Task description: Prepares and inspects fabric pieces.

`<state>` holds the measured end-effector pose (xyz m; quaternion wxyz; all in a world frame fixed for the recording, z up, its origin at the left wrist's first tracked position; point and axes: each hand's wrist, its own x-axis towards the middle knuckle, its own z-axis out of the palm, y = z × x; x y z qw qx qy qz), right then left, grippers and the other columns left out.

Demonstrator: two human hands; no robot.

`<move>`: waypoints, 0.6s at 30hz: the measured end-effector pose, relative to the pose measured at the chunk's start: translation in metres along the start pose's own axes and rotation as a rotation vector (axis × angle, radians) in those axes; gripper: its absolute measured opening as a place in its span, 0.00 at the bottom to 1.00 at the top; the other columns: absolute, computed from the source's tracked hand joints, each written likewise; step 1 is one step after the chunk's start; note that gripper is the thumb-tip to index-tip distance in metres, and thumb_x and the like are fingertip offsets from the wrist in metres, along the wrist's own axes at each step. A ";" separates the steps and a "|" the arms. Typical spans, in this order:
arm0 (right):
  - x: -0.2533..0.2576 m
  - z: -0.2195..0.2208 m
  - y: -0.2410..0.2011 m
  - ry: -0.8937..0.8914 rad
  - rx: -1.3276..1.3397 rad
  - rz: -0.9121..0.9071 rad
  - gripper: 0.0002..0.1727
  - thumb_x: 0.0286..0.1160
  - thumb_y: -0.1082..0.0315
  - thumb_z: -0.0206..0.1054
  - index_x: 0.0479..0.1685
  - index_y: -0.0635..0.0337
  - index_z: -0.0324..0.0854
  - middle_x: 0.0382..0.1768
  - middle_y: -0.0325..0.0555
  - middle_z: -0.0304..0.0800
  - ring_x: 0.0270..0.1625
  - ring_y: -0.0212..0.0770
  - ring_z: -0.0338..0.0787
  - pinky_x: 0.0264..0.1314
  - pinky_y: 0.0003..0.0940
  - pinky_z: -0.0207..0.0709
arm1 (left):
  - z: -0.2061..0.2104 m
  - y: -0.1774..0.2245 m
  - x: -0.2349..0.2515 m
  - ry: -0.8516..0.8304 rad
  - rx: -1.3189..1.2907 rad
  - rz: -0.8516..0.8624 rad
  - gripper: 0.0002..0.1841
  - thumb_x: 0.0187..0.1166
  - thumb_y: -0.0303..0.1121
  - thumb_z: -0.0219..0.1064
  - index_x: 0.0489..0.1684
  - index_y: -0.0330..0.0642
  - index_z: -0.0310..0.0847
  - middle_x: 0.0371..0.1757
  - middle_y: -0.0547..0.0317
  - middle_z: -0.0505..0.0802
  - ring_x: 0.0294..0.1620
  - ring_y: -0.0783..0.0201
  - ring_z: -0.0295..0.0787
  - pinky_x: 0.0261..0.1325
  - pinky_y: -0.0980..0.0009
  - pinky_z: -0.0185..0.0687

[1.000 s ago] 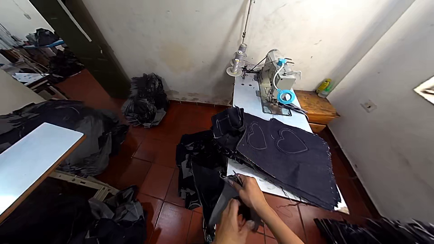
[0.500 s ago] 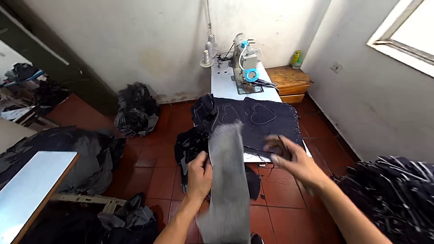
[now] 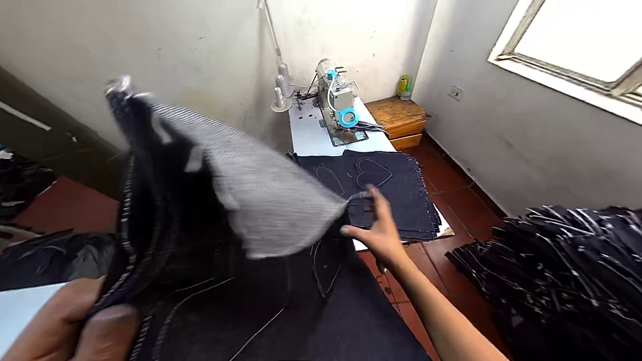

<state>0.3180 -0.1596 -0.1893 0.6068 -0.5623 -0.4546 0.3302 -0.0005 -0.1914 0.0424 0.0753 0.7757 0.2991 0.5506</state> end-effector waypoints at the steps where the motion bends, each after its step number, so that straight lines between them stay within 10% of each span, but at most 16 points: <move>1: 0.007 0.014 0.007 -0.159 0.081 0.105 0.57 0.43 0.52 0.90 0.83 0.61 0.68 0.69 0.51 0.85 0.69 0.45 0.85 0.72 0.51 0.80 | -0.009 -0.010 0.001 -0.007 -0.017 -0.026 0.11 0.90 0.45 0.57 0.46 0.63 0.87 0.46 0.96 0.90 0.52 0.95 0.83 0.58 0.91 0.76; 4: 0.002 0.053 0.026 -0.487 0.286 0.217 0.12 0.73 0.66 0.74 0.49 0.63 0.87 0.39 0.37 0.95 0.42 0.29 0.92 0.51 0.34 0.88 | -0.050 -0.081 -0.016 -0.066 -0.055 -0.012 0.13 0.93 0.41 0.53 0.59 0.56 0.85 0.51 0.87 0.93 0.54 0.90 0.87 0.61 0.84 0.81; 9: -0.008 -0.013 -0.002 0.162 -0.245 0.041 0.10 0.81 0.63 0.66 0.39 0.60 0.88 0.30 0.32 0.91 0.34 0.22 0.88 0.42 0.25 0.85 | -0.010 -0.166 -0.070 -0.079 0.412 -0.146 0.22 0.89 0.39 0.59 0.24 0.31 0.74 0.25 0.49 0.82 0.33 0.68 0.81 0.41 0.74 0.77; 12: 0.014 -0.083 -0.042 0.298 -0.711 -0.224 0.16 0.82 0.58 0.66 0.39 0.65 0.87 0.30 0.38 0.90 0.32 0.21 0.86 0.39 0.23 0.82 | 0.063 -0.162 -0.082 -0.071 0.360 -0.166 0.25 0.91 0.49 0.55 0.23 0.40 0.69 0.23 0.55 0.79 0.29 0.71 0.81 0.37 0.78 0.78; 18: 0.155 -0.139 -0.104 0.228 -1.217 -0.163 0.25 0.88 0.54 0.58 0.40 0.74 0.80 0.28 0.72 0.82 0.30 0.74 0.83 0.31 0.75 0.67 | 0.197 -0.203 -0.033 0.058 0.158 -0.286 0.24 0.90 0.45 0.55 0.23 0.38 0.79 0.18 0.63 0.81 0.22 0.77 0.81 0.29 0.80 0.80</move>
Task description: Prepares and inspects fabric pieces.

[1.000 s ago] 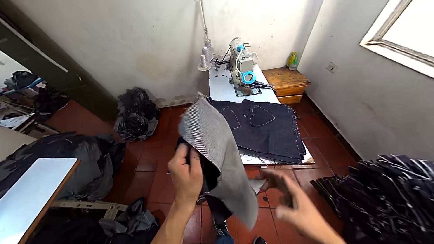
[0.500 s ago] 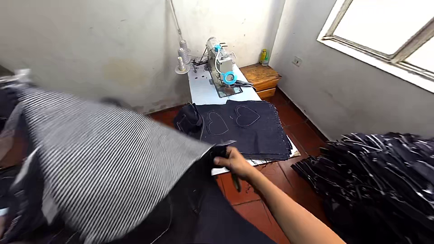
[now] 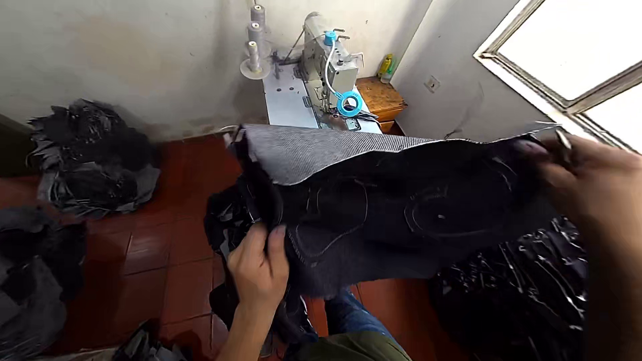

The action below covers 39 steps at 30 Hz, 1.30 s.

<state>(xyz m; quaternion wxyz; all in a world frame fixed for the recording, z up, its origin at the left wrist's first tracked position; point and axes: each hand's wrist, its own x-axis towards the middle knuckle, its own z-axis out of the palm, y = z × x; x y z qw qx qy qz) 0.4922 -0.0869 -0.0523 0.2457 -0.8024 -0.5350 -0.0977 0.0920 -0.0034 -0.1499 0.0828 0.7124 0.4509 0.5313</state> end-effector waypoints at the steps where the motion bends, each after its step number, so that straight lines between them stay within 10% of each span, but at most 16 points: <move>1: 0.027 0.017 -0.001 -0.041 -0.012 -0.004 0.22 0.88 0.60 0.60 0.40 0.76 0.80 0.31 0.77 0.83 0.36 0.81 0.84 0.36 0.80 0.68 | 0.023 -0.009 0.003 -0.080 0.092 -0.044 0.24 0.89 0.44 0.55 0.22 0.37 0.80 0.16 0.60 0.81 0.18 0.70 0.80 0.24 0.72 0.79; 4: 0.088 0.120 0.026 -0.188 0.009 -0.020 0.16 0.84 0.64 0.66 0.41 0.73 0.85 0.40 0.77 0.88 0.48 0.81 0.88 0.48 0.82 0.73 | 0.094 -0.049 -0.005 -0.383 0.304 -0.198 0.24 0.89 0.46 0.55 0.27 0.35 0.83 0.19 0.50 0.85 0.21 0.48 0.87 0.25 0.48 0.82; 10: 0.046 0.300 0.030 -0.328 0.151 0.081 0.22 0.81 0.58 0.70 0.68 0.61 0.84 0.59 0.64 0.91 0.61 0.70 0.89 0.54 0.72 0.81 | 0.134 -0.085 -0.036 -0.545 0.469 -0.320 0.25 0.88 0.47 0.56 0.33 0.33 0.88 0.20 0.44 0.89 0.25 0.42 0.92 0.29 0.44 0.85; 15: -0.027 0.330 -0.059 -0.412 0.420 -0.101 0.33 0.78 0.37 0.65 0.73 0.51 0.84 0.74 0.46 0.85 0.70 0.54 0.87 0.63 0.57 0.85 | 0.135 -0.082 -0.035 -0.481 0.458 -0.421 0.26 0.84 0.51 0.62 0.37 0.30 0.88 0.23 0.46 0.89 0.27 0.46 0.91 0.34 0.46 0.87; 20: -0.028 0.351 -0.072 -0.704 0.293 -0.084 0.53 0.71 0.19 0.51 0.87 0.51 0.70 0.90 0.40 0.65 0.78 0.59 0.79 0.58 0.59 0.84 | 0.095 -0.110 -0.068 -0.377 0.229 -0.368 0.22 0.85 0.43 0.59 0.50 0.25 0.81 0.42 0.44 0.89 0.41 0.60 0.88 0.49 0.64 0.88; 22: -0.023 0.351 -0.063 -0.710 0.268 -0.102 0.54 0.70 0.19 0.52 0.85 0.53 0.72 0.90 0.40 0.66 0.76 0.60 0.80 0.56 0.60 0.85 | 0.057 -0.136 -0.097 -0.616 0.202 -0.414 0.22 0.75 0.39 0.65 0.57 0.27 0.82 0.59 0.35 0.88 0.60 0.45 0.88 0.64 0.50 0.85; 24: -0.018 0.353 -0.053 -0.721 0.248 -0.139 0.53 0.71 0.20 0.52 0.84 0.55 0.72 0.90 0.41 0.66 0.76 0.61 0.81 0.56 0.61 0.84 | 0.037 -0.150 -0.114 -0.955 0.237 -0.582 0.44 0.54 0.39 0.82 0.77 0.29 0.74 0.80 0.27 0.75 0.82 0.29 0.70 0.81 0.34 0.65; 26: -0.013 0.357 -0.045 -0.740 0.229 -0.176 0.53 0.72 0.21 0.54 0.85 0.56 0.71 0.91 0.42 0.64 0.75 0.63 0.81 0.55 0.63 0.83 | 0.041 -0.156 -0.128 -1.078 0.331 -0.640 0.53 0.55 0.48 0.86 0.85 0.32 0.66 0.85 0.29 0.70 0.88 0.32 0.62 0.88 0.36 0.55; 29: -0.005 0.357 -0.041 -0.727 0.209 -0.218 0.50 0.73 0.24 0.58 0.80 0.60 0.75 0.88 0.49 0.69 0.74 0.65 0.81 0.57 0.65 0.83 | 0.057 -0.155 -0.129 -1.089 0.444 -0.657 0.30 0.75 0.30 0.71 0.79 0.29 0.73 0.79 0.35 0.81 0.84 0.40 0.73 0.89 0.45 0.59; 33: 0.003 0.300 -0.057 -0.511 0.198 -0.177 0.25 0.89 0.54 0.56 0.44 0.71 0.85 0.56 0.70 0.81 0.60 0.70 0.85 0.56 0.63 0.82 | 0.030 -0.134 -0.114 -1.080 0.450 -0.516 0.22 0.78 0.24 0.66 0.72 0.29 0.79 0.64 0.33 0.90 0.61 0.35 0.91 0.65 0.40 0.84; 39: -0.092 0.174 -0.162 -0.980 -0.059 -0.235 0.15 0.88 0.67 0.56 0.58 0.70 0.81 0.44 0.71 0.91 0.49 0.72 0.92 0.49 0.67 0.83 | -0.012 -0.078 -0.112 -0.700 0.447 -0.419 0.17 0.68 0.25 0.71 0.55 0.30 0.84 0.30 0.40 0.94 0.32 0.38 0.96 0.37 0.42 0.89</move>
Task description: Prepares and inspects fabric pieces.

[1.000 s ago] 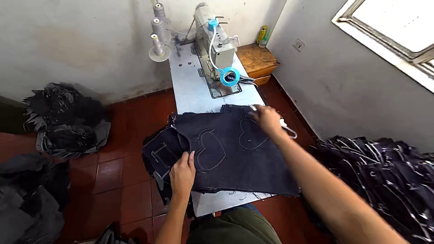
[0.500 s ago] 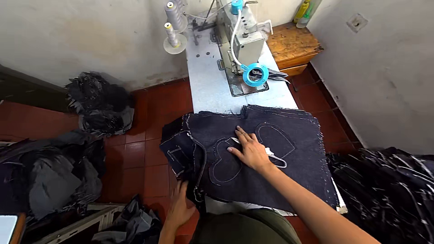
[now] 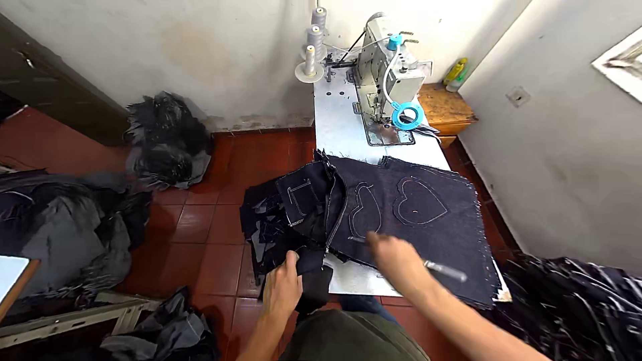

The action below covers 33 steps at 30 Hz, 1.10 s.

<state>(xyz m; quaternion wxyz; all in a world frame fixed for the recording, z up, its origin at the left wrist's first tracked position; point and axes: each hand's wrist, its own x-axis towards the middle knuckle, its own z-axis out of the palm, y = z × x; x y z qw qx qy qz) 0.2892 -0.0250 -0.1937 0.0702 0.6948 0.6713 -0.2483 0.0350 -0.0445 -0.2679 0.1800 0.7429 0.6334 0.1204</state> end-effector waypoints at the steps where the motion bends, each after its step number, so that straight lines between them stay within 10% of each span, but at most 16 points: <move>1: -0.008 0.006 -0.023 -0.087 -0.052 0.043 0.16 0.89 0.69 0.52 0.62 0.71 0.78 0.47 0.71 0.90 0.52 0.72 0.92 0.50 0.65 0.83 | -0.005 0.008 -0.002 -0.011 0.011 -0.011 0.17 0.69 0.25 0.71 0.56 0.31 0.84 0.31 0.41 0.94 0.33 0.39 0.96 0.38 0.43 0.89; 6: -0.003 0.040 -0.072 -0.123 -0.070 0.159 0.17 0.91 0.70 0.45 0.67 0.68 0.73 0.51 0.67 0.90 0.57 0.67 0.92 0.55 0.61 0.83 | -0.027 0.032 -0.008 -0.284 0.064 -0.134 0.23 0.81 0.29 0.61 0.76 0.41 0.73 0.44 0.44 0.96 0.48 0.41 0.96 0.51 0.46 0.88; 11: 0.018 0.056 -0.061 -0.019 -0.185 -0.091 0.17 0.90 0.72 0.44 0.59 0.73 0.76 0.48 0.70 0.90 0.56 0.69 0.91 0.55 0.62 0.82 | -0.033 0.045 -0.018 -0.430 0.036 -0.180 0.25 0.85 0.31 0.57 0.83 0.43 0.64 0.49 0.44 0.95 0.54 0.43 0.94 0.56 0.48 0.87; 16: 0.026 0.041 -0.046 -0.012 -0.232 -0.103 0.21 0.94 0.58 0.44 0.55 0.65 0.78 0.46 0.63 0.90 0.56 0.65 0.92 0.54 0.62 0.83 | -0.033 0.047 -0.030 -0.407 -0.174 -0.253 0.28 0.84 0.33 0.59 0.84 0.43 0.61 0.51 0.45 0.94 0.57 0.45 0.93 0.60 0.48 0.86; 21: -0.038 0.025 -0.050 -0.036 0.474 0.029 0.35 0.92 0.40 0.43 0.63 0.66 0.76 0.42 0.55 0.92 0.41 0.50 0.94 0.46 0.50 0.86 | -0.034 0.039 -0.064 -0.157 -0.436 -0.262 0.25 0.80 0.29 0.63 0.76 0.32 0.68 0.44 0.40 0.94 0.49 0.41 0.95 0.55 0.44 0.87; 24: -0.063 0.057 -0.075 0.006 0.630 0.081 0.25 0.73 0.46 0.72 0.47 0.63 0.80 0.33 0.48 0.83 0.36 0.46 0.84 0.45 0.49 0.78 | -0.017 0.052 -0.108 -0.183 -0.578 -0.082 0.26 0.77 0.29 0.67 0.72 0.27 0.70 0.46 0.37 0.94 0.47 0.40 0.95 0.54 0.42 0.88; 27: -0.072 0.071 -0.068 0.099 0.632 -0.141 0.13 0.71 0.62 0.73 0.35 0.63 0.79 0.26 0.43 0.78 0.31 0.40 0.80 0.39 0.43 0.76 | 0.006 0.030 -0.129 -0.075 -0.714 0.120 0.27 0.71 0.47 0.77 0.59 0.33 0.82 0.36 0.51 0.93 0.35 0.53 0.93 0.43 0.50 0.90; 31: -0.123 0.040 -0.043 -0.051 0.711 -0.662 0.15 0.73 0.61 0.75 0.31 0.61 0.77 0.20 0.36 0.73 0.23 0.28 0.72 0.28 0.27 0.66 | 0.009 -0.005 -0.092 -0.202 -0.699 0.485 0.33 0.91 0.59 0.43 0.55 0.41 0.90 0.66 0.52 0.91 0.76 0.57 0.81 0.83 0.49 0.68; 33: -0.140 0.008 -0.022 0.044 0.648 -0.740 0.18 0.72 0.57 0.76 0.30 0.60 0.77 0.19 0.35 0.72 0.23 0.28 0.70 0.27 0.27 0.64 | 0.000 0.013 -0.085 -0.416 -0.719 0.703 0.33 0.92 0.53 0.44 0.46 0.31 0.90 0.52 0.44 0.94 0.62 0.57 0.88 0.73 0.54 0.77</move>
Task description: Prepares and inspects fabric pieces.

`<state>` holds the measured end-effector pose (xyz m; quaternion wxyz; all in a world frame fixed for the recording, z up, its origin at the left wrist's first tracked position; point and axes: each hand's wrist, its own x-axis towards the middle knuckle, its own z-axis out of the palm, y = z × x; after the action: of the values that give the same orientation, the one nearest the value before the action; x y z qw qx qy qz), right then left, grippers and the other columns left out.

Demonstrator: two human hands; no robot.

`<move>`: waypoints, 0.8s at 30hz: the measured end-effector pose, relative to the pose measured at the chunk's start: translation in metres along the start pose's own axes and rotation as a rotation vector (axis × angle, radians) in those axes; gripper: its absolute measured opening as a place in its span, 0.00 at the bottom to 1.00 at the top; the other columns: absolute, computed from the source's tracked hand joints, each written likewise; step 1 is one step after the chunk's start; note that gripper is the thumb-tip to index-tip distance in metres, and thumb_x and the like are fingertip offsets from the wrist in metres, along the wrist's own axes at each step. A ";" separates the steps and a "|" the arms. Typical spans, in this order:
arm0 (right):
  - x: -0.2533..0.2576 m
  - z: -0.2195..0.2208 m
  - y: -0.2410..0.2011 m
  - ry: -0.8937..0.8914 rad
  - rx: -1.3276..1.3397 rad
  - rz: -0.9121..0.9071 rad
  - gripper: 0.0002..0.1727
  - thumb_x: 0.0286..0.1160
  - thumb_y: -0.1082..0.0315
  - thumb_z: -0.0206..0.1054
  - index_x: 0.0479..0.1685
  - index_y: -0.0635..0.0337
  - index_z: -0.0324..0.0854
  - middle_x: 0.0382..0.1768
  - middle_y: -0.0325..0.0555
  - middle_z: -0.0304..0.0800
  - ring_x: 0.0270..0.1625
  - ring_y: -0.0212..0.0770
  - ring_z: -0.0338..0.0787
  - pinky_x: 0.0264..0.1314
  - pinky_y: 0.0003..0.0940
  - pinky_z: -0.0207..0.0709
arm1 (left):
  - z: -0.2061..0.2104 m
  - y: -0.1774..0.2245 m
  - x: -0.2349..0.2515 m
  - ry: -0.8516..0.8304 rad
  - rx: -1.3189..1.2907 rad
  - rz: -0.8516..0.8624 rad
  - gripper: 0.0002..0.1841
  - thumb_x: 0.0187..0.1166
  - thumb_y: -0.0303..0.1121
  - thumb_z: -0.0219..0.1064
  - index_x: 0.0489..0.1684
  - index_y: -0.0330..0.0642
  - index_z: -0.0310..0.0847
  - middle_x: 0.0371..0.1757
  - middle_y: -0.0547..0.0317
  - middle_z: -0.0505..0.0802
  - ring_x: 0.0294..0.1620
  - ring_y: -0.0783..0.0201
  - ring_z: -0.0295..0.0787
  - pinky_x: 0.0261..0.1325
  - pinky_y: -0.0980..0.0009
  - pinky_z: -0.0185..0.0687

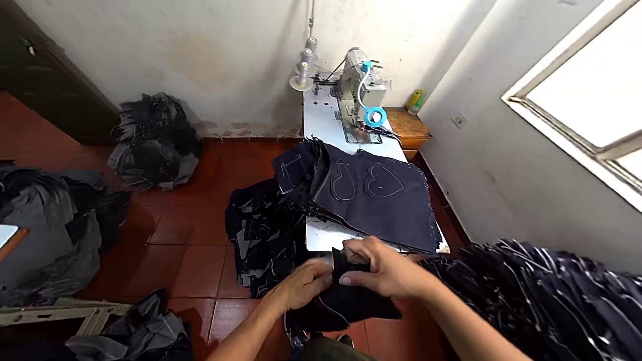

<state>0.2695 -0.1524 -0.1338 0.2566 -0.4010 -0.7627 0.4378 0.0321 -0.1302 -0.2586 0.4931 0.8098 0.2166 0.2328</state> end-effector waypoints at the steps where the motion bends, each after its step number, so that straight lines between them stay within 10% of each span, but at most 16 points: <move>1: -0.010 -0.019 0.000 0.104 -0.084 0.003 0.19 0.70 0.54 0.77 0.30 0.61 0.79 0.20 0.38 0.75 0.24 0.31 0.74 0.28 0.32 0.68 | -0.001 0.012 0.008 -0.051 -0.042 0.067 0.30 0.92 0.49 0.48 0.36 0.29 0.86 0.38 0.45 0.92 0.46 0.60 0.89 0.56 0.59 0.82; 4: -0.054 -0.064 0.034 0.499 -0.190 0.132 0.22 0.63 0.46 0.81 0.40 0.56 0.84 0.27 0.38 0.87 0.26 0.35 0.84 0.31 0.40 0.81 | -0.024 0.068 0.015 0.002 -0.092 0.155 0.24 0.91 0.45 0.55 0.37 0.32 0.87 0.33 0.55 0.92 0.39 0.73 0.89 0.49 0.70 0.85; 6: -0.090 -0.068 0.063 0.478 -0.006 0.263 0.39 0.50 0.33 0.81 0.51 0.55 0.81 0.39 0.39 0.92 0.32 0.34 0.87 0.36 0.38 0.82 | -0.042 0.119 0.015 0.131 -0.099 0.234 0.20 0.91 0.47 0.55 0.38 0.43 0.86 0.34 0.70 0.91 0.41 0.85 0.86 0.49 0.81 0.83; 10: -0.099 0.000 0.103 0.265 0.449 0.223 0.62 0.33 0.41 0.90 0.78 0.62 0.68 0.64 0.42 0.87 0.46 0.31 0.89 0.46 0.33 0.85 | -0.081 0.211 0.008 0.336 0.002 0.358 0.13 0.89 0.52 0.57 0.55 0.69 0.89 0.50 0.93 0.92 0.53 0.94 0.85 0.57 0.89 0.80; 13: -0.076 0.031 0.104 0.027 0.725 0.147 0.33 0.46 0.52 0.89 0.55 0.50 0.81 0.37 0.27 0.92 0.32 0.22 0.87 0.36 0.24 0.83 | -0.096 0.266 -0.011 0.707 0.192 0.282 0.12 0.85 0.54 0.59 0.56 0.79 0.88 0.53 0.97 0.93 0.55 0.96 0.86 0.59 0.91 0.80; 17: -0.091 0.019 0.076 0.178 0.972 -0.016 0.11 0.61 0.59 0.83 0.41 0.39 0.89 0.28 0.22 0.92 0.21 0.17 0.80 0.24 0.17 0.75 | -0.117 0.281 -0.013 1.194 0.336 0.183 0.09 0.86 0.29 0.56 0.36 0.52 0.77 0.34 0.86 0.91 0.43 0.91 0.88 0.53 0.88 0.83; 21: -0.147 -0.087 0.052 0.538 0.542 0.180 0.12 0.65 0.58 0.79 0.47 0.45 0.90 0.34 0.28 0.95 0.28 0.22 0.88 0.29 0.22 0.83 | -0.139 0.212 -0.001 0.837 0.538 0.182 0.09 0.86 0.51 0.61 0.39 0.74 0.89 0.42 0.99 0.92 0.47 0.96 0.86 0.52 0.90 0.82; 24: -0.154 -0.180 0.034 0.566 0.175 0.355 0.09 0.65 0.74 0.74 0.43 0.55 0.90 0.26 0.37 0.93 0.19 0.27 0.84 0.20 0.24 0.77 | -0.126 0.145 0.068 0.903 0.644 0.187 0.21 0.87 0.50 0.60 0.21 0.51 0.78 0.25 0.86 0.83 0.35 0.96 0.80 0.42 0.90 0.77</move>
<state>0.5012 -0.1881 -0.0824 0.4112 -0.6094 -0.5393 0.4107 0.0292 -0.0638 -0.0664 0.0568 0.7552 0.3936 0.5212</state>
